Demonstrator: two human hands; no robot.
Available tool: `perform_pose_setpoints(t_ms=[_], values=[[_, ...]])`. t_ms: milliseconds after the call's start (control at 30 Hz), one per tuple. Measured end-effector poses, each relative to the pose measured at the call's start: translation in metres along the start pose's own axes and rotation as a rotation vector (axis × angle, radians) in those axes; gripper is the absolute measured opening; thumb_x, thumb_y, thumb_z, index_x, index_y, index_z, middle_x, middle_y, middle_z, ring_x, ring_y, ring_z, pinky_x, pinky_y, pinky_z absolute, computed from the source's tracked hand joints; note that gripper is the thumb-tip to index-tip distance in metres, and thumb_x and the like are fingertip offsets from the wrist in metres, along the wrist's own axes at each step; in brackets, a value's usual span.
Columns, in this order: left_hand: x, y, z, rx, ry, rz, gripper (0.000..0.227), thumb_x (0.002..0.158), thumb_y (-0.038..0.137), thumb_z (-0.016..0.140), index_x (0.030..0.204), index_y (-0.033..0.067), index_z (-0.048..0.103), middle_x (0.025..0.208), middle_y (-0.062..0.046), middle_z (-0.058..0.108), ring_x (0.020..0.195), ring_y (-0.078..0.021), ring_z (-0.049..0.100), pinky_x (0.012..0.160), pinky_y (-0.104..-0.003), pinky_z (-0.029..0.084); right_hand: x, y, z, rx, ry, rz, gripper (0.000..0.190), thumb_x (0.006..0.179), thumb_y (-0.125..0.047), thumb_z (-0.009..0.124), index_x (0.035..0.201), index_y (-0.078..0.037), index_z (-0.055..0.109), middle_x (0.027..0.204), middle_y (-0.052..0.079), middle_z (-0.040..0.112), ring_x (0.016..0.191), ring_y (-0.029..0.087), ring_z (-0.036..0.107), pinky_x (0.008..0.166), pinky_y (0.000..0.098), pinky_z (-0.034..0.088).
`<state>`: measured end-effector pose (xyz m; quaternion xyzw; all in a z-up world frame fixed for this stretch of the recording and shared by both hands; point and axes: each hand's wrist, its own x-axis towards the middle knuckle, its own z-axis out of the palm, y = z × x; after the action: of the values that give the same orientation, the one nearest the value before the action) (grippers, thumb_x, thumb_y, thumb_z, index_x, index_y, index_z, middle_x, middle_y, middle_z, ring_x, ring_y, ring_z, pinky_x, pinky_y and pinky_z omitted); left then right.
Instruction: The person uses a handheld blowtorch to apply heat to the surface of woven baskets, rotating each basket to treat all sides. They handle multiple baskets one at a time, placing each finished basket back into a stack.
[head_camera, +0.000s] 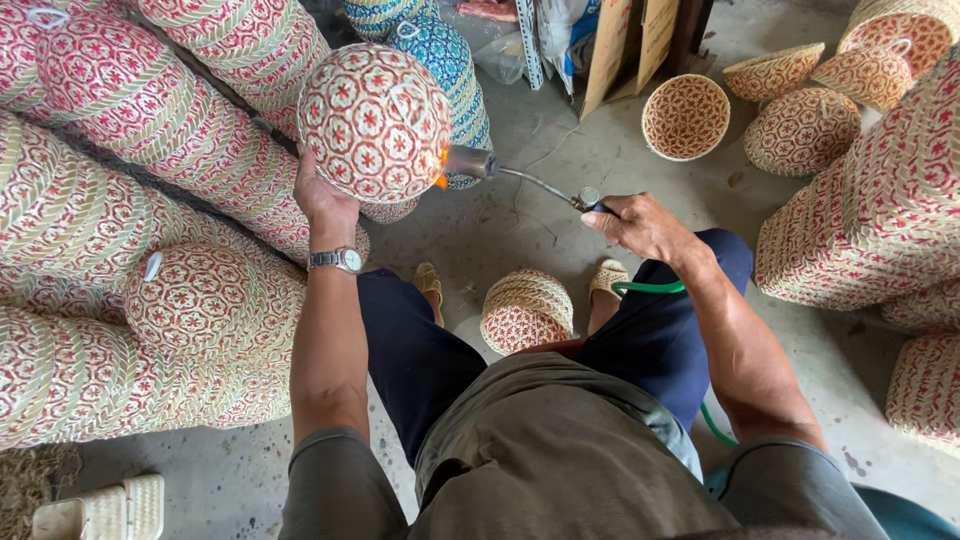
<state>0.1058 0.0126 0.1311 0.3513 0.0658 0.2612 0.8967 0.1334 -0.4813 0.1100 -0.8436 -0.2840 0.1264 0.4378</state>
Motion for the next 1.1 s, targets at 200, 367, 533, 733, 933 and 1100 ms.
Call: perform_pose_setpoints(t_ms=[200, 367, 533, 733, 933, 1100], values=[[-0.009, 0.016, 0.004, 0.300, -0.177, 0.192, 0.039, 0.107, 0.021, 0.059, 0.134, -0.0077, 0.060, 0.138, -0.021, 0.064, 0.128, -0.0307, 0.064, 0.115, -0.047, 0.053, 0.018, -0.004, -0.025, 0.170, 0.028, 0.278, 0.056, 0.099, -0.052, 0.062, 0.075, -0.002, 0.061, 0.059, 0.004, 0.053, 0.049, 0.014, 0.051, 0.043, 0.0339, 0.044], [-0.019, 0.010, 0.010, 0.651, -0.195, 0.174, 0.025, 0.106, 0.023, 0.057, 0.107, 0.0035, 0.071, 0.111, -0.015, 0.075, 0.106, -0.0242, 0.071, 0.092, -0.040, 0.059, 0.032, -0.029, -0.039, 0.097, 0.034, 0.199, 0.056, 0.100, -0.052, 0.060, 0.075, -0.002, 0.060, 0.057, 0.005, 0.052, 0.048, 0.016, 0.052, 0.042, 0.0338, 0.044], [-0.018, -0.023, 0.008, 0.541, -0.261, 0.149, 0.021, 0.115, 0.017, 0.060, 0.109, -0.0007, 0.068, 0.108, -0.017, 0.063, 0.104, -0.0236, 0.059, 0.102, -0.038, 0.051, 0.035, -0.056, -0.030, -0.051, 0.032, 0.015, 0.050, 0.096, -0.054, 0.060, 0.089, -0.005, 0.069, 0.060, 0.003, 0.058, 0.052, 0.017, 0.058, 0.049, 0.0384, 0.049], [-0.010, -0.057, 0.014, 0.080, 0.032, 0.013, 0.036, 0.106, 0.019, 0.045, 0.134, -0.0005, 0.055, 0.138, -0.018, 0.059, 0.126, -0.0283, 0.062, 0.111, -0.047, 0.050, 0.021, -0.071, -0.021, -0.157, 0.002, -0.075, 0.053, 0.097, -0.053, 0.062, 0.094, 0.000, 0.069, 0.059, 0.012, 0.057, 0.056, 0.024, 0.060, 0.059, 0.0430, 0.049], [0.003, -0.046, -0.001, -0.368, 0.226, -0.044, 0.048, 0.110, 0.026, 0.033, 0.138, -0.0089, 0.051, 0.137, -0.025, 0.060, 0.128, -0.0298, 0.060, 0.114, -0.047, 0.049, 0.006, -0.058, -0.024, -0.102, -0.099, 0.059, 0.049, 0.096, -0.051, 0.062, 0.093, -0.002, 0.069, 0.059, 0.009, 0.056, 0.051, 0.021, 0.054, 0.052, 0.0402, 0.046], [-0.015, -0.019, -0.005, -0.309, 0.042, 0.006, 0.048, 0.118, 0.026, 0.037, 0.145, -0.0105, 0.052, 0.141, -0.024, 0.059, 0.127, -0.0242, 0.059, 0.119, -0.041, 0.046, 0.014, -0.026, -0.034, 0.011, -0.138, 0.290, 0.054, 0.099, -0.052, 0.060, 0.088, 0.000, 0.066, 0.062, 0.004, 0.054, 0.049, 0.016, 0.050, 0.045, 0.0359, 0.043]])
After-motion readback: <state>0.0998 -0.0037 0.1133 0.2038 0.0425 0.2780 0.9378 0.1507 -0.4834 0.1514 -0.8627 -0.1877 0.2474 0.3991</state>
